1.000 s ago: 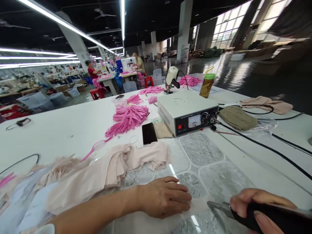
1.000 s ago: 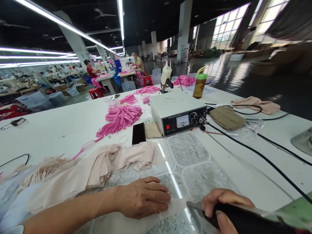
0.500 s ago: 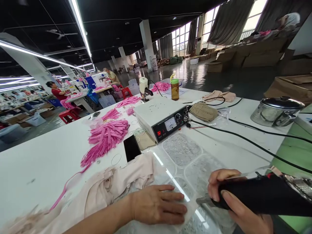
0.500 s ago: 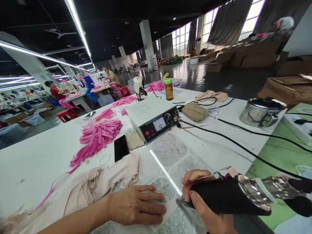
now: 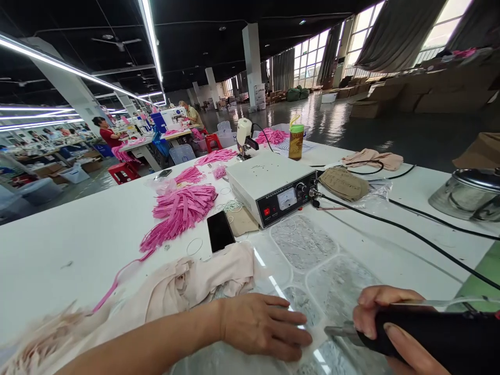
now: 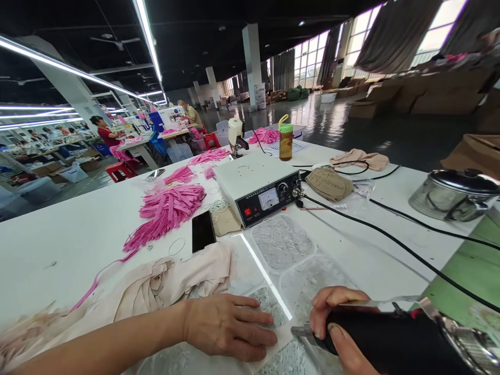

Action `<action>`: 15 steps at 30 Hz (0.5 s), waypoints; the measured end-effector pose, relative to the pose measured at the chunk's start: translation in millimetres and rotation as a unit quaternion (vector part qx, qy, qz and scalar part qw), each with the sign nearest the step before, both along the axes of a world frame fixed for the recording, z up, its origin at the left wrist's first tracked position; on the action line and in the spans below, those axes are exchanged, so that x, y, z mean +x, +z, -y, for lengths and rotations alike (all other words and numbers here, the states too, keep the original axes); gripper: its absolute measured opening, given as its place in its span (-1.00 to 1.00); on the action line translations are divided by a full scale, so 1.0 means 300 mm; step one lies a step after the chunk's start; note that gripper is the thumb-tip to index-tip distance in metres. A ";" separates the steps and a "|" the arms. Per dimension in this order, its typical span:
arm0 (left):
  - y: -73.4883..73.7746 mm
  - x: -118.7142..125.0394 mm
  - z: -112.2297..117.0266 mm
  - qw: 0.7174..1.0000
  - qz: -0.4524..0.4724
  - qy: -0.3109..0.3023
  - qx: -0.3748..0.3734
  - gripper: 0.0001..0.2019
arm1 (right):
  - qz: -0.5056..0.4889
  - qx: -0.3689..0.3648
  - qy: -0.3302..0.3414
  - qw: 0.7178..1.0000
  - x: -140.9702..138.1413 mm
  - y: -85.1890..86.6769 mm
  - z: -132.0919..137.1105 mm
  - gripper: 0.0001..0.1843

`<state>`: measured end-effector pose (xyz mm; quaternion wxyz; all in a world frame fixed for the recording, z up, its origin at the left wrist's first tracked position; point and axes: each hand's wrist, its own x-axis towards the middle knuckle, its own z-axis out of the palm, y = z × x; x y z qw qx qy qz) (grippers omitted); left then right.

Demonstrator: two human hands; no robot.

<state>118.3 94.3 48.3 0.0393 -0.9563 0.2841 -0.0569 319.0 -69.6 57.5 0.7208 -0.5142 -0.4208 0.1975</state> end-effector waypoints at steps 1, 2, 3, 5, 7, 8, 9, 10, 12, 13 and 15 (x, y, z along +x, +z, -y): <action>-0.003 0.000 -0.001 1.000 -0.004 -0.001 0.001 -0.70 | 0.016 0.000 0.007 1.000 0.003 -0.006 0.005 -0.92; -0.007 0.001 -0.003 1.000 -0.008 0.000 0.000 -0.71 | 0.031 -0.004 0.016 0.999 0.007 -0.015 0.011 -0.95; -0.012 0.001 -0.005 1.000 -0.012 0.000 -0.004 -0.71 | 0.039 -0.009 0.019 0.999 0.011 -0.028 0.017 -0.96; -0.022 0.000 -0.008 1.000 -0.017 0.003 -0.016 -0.72 | 0.031 -0.020 0.018 0.999 0.022 -0.059 0.031 -0.95; -0.030 -0.002 -0.011 0.999 -0.019 0.005 -0.030 -0.75 | 0.013 -0.030 0.019 0.999 0.034 -0.090 0.042 -0.93; -0.033 -0.003 -0.011 0.999 -0.019 0.007 -0.038 -0.77 | 0.002 -0.033 0.018 0.999 0.038 -0.101 0.045 -0.91; -0.034 -0.003 -0.011 0.999 -0.018 0.009 -0.045 -0.79 | -0.008 -0.035 0.018 0.999 0.040 -0.108 0.046 -0.90; -0.033 -0.004 -0.011 0.999 -0.017 0.011 -0.050 -0.80 | -0.015 -0.040 0.020 0.999 0.040 -0.109 0.045 -0.89; -0.030 -0.003 -0.009 0.998 -0.016 0.016 -0.054 -0.81 | -0.029 -0.048 0.020 0.998 0.031 -0.102 0.040 -0.88; -0.027 -0.003 -0.008 0.998 -0.016 0.017 -0.054 -0.81 | -0.037 -0.050 0.017 0.998 0.025 -0.096 0.037 -0.88; -0.021 -0.001 -0.006 0.999 -0.014 0.016 -0.050 -0.80 | -0.060 -0.048 -0.001 0.997 0.012 -0.088 0.034 -0.88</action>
